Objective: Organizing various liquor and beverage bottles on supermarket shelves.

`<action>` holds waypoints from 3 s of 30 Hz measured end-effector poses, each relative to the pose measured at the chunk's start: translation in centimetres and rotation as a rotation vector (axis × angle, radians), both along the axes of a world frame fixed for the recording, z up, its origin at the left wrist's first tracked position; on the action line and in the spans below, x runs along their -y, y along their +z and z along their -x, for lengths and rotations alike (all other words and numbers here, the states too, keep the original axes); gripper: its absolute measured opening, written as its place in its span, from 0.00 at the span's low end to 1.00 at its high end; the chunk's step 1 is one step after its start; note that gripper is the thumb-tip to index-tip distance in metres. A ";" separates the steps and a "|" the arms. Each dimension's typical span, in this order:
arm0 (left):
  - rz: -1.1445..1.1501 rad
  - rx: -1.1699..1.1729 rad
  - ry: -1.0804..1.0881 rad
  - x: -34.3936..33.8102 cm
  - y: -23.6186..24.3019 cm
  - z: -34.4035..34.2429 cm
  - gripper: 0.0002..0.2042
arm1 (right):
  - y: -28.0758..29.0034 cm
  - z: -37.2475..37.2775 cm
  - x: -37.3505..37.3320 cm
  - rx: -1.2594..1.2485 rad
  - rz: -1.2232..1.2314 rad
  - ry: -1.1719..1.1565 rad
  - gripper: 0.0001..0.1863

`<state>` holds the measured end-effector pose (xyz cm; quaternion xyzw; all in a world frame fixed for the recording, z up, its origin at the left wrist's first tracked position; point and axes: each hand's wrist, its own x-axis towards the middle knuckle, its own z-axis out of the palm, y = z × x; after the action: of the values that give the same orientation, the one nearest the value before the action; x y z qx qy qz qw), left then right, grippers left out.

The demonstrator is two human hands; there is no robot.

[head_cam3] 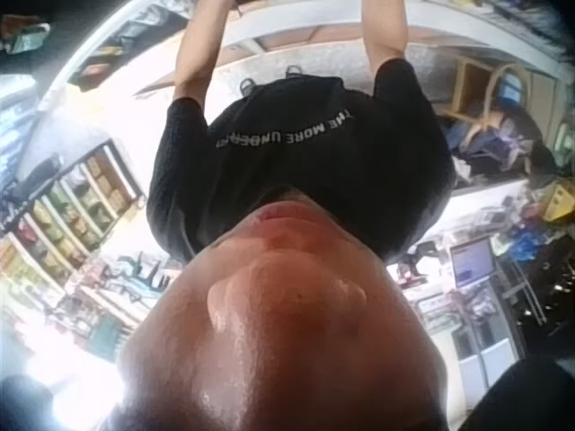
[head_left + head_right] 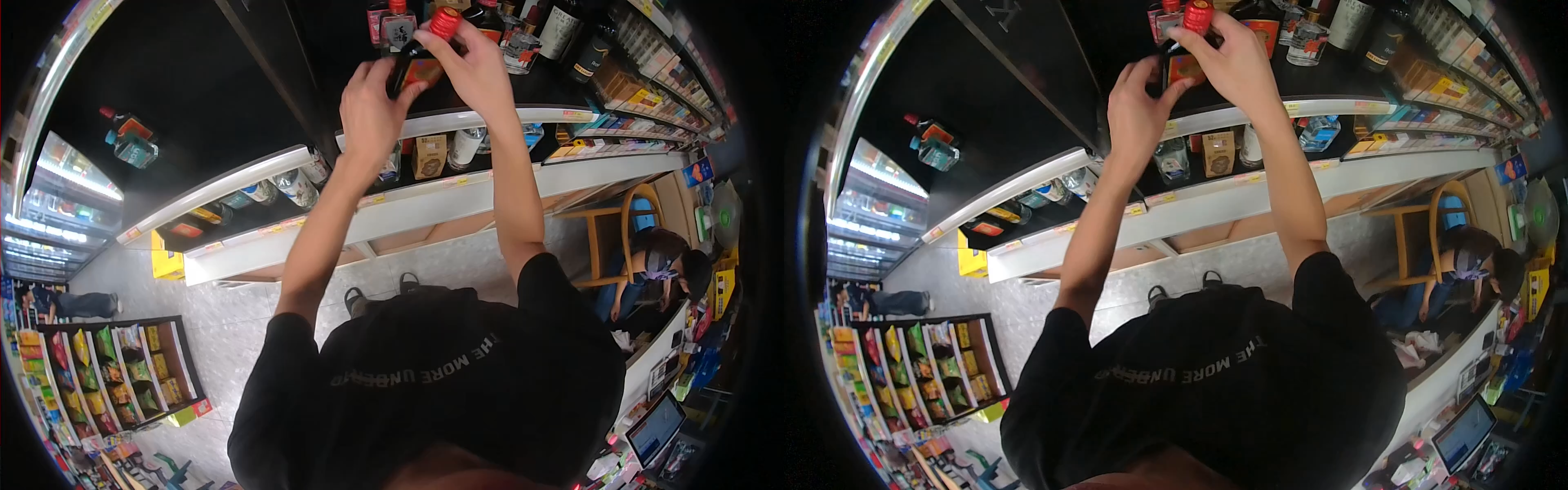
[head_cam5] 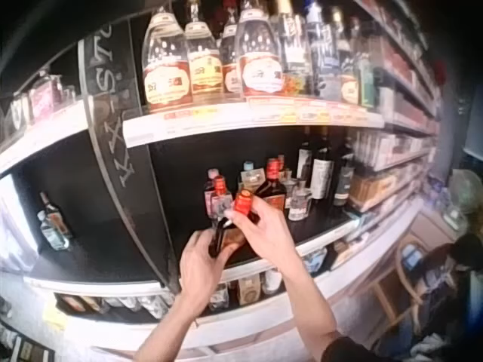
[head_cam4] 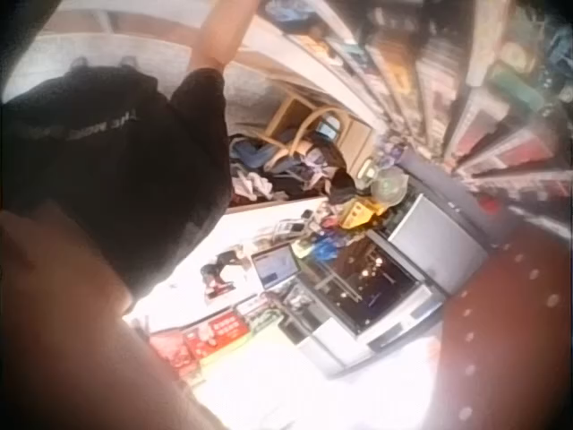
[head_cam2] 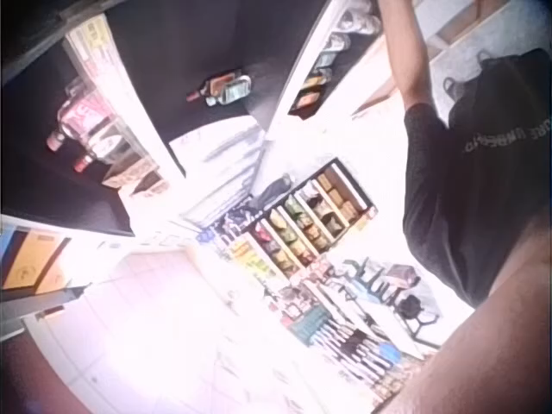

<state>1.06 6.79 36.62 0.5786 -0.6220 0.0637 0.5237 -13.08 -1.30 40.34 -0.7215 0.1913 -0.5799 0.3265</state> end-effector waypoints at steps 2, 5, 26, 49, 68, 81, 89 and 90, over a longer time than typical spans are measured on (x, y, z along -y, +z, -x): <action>-0.071 -0.014 -0.009 2.2 -0.3 -0.4 0.22 | 0.1 -0.4 2.2 -0.147 0.007 -0.083 0.17; -0.154 -0.012 0.001 4.3 -0.6 -0.9 0.22 | 0.2 -1.0 3.6 -0.300 0.040 -0.250 0.25; -0.249 -0.046 -0.026 7.4 -2.7 -1.7 0.21 | -1.3 -2.2 6.7 -0.436 0.098 -0.386 0.30; -0.202 -0.019 0.025 5.1 -3.2 -1.6 0.22 | -1.6 -0.1 -0.4 -0.165 0.091 -0.308 0.29; -0.489 -0.115 -0.089 -19.2 -19.7 -1.6 0.14 | -16.9 -4.0 -15.6 -0.425 -0.384 0.660 0.06; -0.413 -0.300 -0.065 -23.5 -17.3 -9.7 0.11 | -14.4 -16.1 -21.4 -0.536 0.088 0.517 0.07; -0.233 -0.253 0.023 -28.6 -12.5 -21.3 0.09 | -10.0 -25.2 -24.6 -0.361 -0.039 0.782 0.09; -0.161 -0.261 0.040 -28.7 -10.0 -23.1 0.09 | -9.1 -26.7 -24.2 -0.332 -0.043 0.774 0.10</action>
<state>24.19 35.48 26.64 0.6345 -0.5401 -0.0515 0.5505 13.57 22.89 31.22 -0.8168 -0.0319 -0.2864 0.4998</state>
